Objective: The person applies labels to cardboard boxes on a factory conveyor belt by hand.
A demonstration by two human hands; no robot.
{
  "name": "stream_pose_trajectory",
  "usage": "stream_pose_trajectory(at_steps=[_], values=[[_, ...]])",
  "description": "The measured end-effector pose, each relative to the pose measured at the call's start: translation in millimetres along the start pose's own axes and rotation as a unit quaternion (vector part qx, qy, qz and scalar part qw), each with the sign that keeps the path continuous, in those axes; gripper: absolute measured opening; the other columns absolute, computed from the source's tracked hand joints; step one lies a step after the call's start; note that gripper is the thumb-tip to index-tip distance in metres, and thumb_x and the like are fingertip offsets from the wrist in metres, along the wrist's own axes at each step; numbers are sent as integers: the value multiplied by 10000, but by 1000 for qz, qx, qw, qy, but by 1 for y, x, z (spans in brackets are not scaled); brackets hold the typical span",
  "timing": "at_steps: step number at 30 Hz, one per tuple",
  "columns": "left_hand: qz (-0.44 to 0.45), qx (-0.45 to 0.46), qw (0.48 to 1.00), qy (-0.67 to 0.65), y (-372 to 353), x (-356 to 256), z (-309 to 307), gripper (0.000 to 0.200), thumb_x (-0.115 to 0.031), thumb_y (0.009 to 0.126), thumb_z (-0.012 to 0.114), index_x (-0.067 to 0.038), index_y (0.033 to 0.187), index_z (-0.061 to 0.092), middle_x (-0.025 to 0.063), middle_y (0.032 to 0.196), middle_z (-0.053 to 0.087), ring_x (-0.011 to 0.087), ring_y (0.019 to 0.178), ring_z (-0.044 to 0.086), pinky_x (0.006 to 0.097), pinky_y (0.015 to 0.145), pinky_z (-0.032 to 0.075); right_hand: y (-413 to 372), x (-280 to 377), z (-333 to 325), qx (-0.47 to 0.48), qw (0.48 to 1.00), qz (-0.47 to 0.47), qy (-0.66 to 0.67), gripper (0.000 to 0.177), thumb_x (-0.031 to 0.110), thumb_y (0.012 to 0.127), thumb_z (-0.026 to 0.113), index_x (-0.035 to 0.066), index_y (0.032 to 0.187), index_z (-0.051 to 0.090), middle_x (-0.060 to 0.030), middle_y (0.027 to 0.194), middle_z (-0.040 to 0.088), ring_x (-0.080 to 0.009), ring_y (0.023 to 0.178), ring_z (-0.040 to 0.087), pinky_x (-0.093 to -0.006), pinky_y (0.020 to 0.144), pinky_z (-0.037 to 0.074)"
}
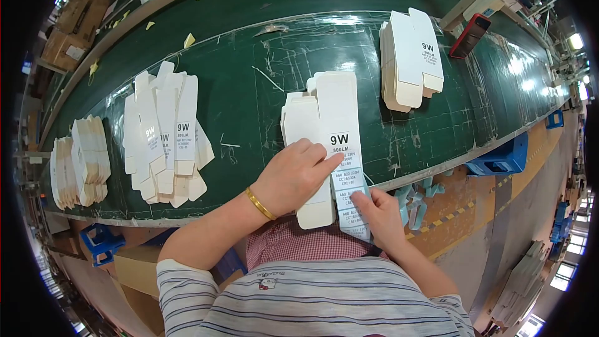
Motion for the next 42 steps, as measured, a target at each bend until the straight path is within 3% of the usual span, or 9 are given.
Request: stream_pose_trajectory(at_steps=[9, 13, 18, 21, 26, 30, 33, 39, 42], values=[[39, -3, 996, 77, -9, -17, -5, 316, -153, 786, 666, -85, 1095, 659, 58, 859, 542, 222, 795, 553, 340, 692, 468, -26, -37, -26, 45, 999, -28, 9, 222, 170, 929, 657, -50, 960, 657, -31, 853, 662, -61, 746, 561, -221, 648, 469], [1, 11, 993, 115, 8, -29, 8, 486, -316, 770, 716, -116, 1202, 616, 68, 918, 554, 225, 814, 545, 344, 711, 470, -32, -39, -26, 66, 996, -55, 8, 210, 173, 934, 650, -37, 952, 655, -12, 842, 649, -50, 744, 540, -217, 648, 454], [98, 0, 990, 98, 11, -29, 24, 278, -139, 792, 626, 43, 1002, 608, 104, 860, 573, 256, 811, 584, 367, 723, 502, -44, -22, -22, 71, 992, -103, -28, 202, 181, 937, 641, -20, 947, 659, 1, 821, 644, -45, 737, 531, -220, 663, 452], [109, 34, 981, 156, 8, -39, 29, 125, -122, 701, 623, -24, 774, 597, 72, 794, 547, 234, 748, 586, 353, 674, 508, -42, -18, -20, 75, 987, -125, -68, 156, 135, 936, 615, -16, 961, 647, -13, 831, 650, -48, 727, 549, -221, 659, 457], [175, -19, 968, 178, -6, -39, -50, 127, -105, 686, 622, -47, 799, 616, 47, 770, 561, 221, 709, 593, 334, 627, 502, -42, -11, -14, 93, 982, -127, -106, 140, 113, 938, 601, -17, 971, 641, -12, 844, 648, -53, 741, 551, -220, 672, 456], [106, -38, 962, 250, -66, -4, -117, 246, -103, 692, 673, -30, 927, 661, 84, 947, 647, 234, 821, 635, 359, 681, 510, -39, -8, -14, 102, 981, -140, -90, 159, 119, 940, 603, -22, 1002, 642, -7, 861, 646, -55, 760, 548, -224, 687, 458], [-84, -21, 926, 367, -102, 16, -135, 214, -111, 718, 679, -49, 922, 652, 69, 919, 626, 241, 872, 604, 363, 749, 509, -35, -4, -15, 110, 973, -175, -103, 179, 127, 946, 604, -23, 1034, 645, -5, 880, 648, -55, 781, 545, -226, 704, 458], [-119, -73, 980, -143, -73, -65, -42, 344, -139, 807, 711, -62, 1140, 671, 114, 1098, 632, 271, 1029, 592, 356, 900, 486, -33, 5, -13, 122, 946, -249, -167, 192, 132, 944, 602, -17, 1049, 662, -43, 984, 648, -111, 891, 564, -261, 798, 457], [-164, -38, 954, -250, -50, -88, -10, 364, -126, 801, 732, -63, 1155, 677, 98, 1020, 655, 205, 918, 626, 299, 779, 524, -30, 4, -21, 113, 921, -311, -206, 229, 139, 903, 645, -13, 1074, 663, -114, 1135, 619, -186, 998, 572, -308, 865, 451]])
Point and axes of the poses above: each hand's wrist, its own y-axis towards the middle knuckle, its own z-axis out of the palm, x = y × z, the point moved 1 cm from there along y, towards the middle knuckle
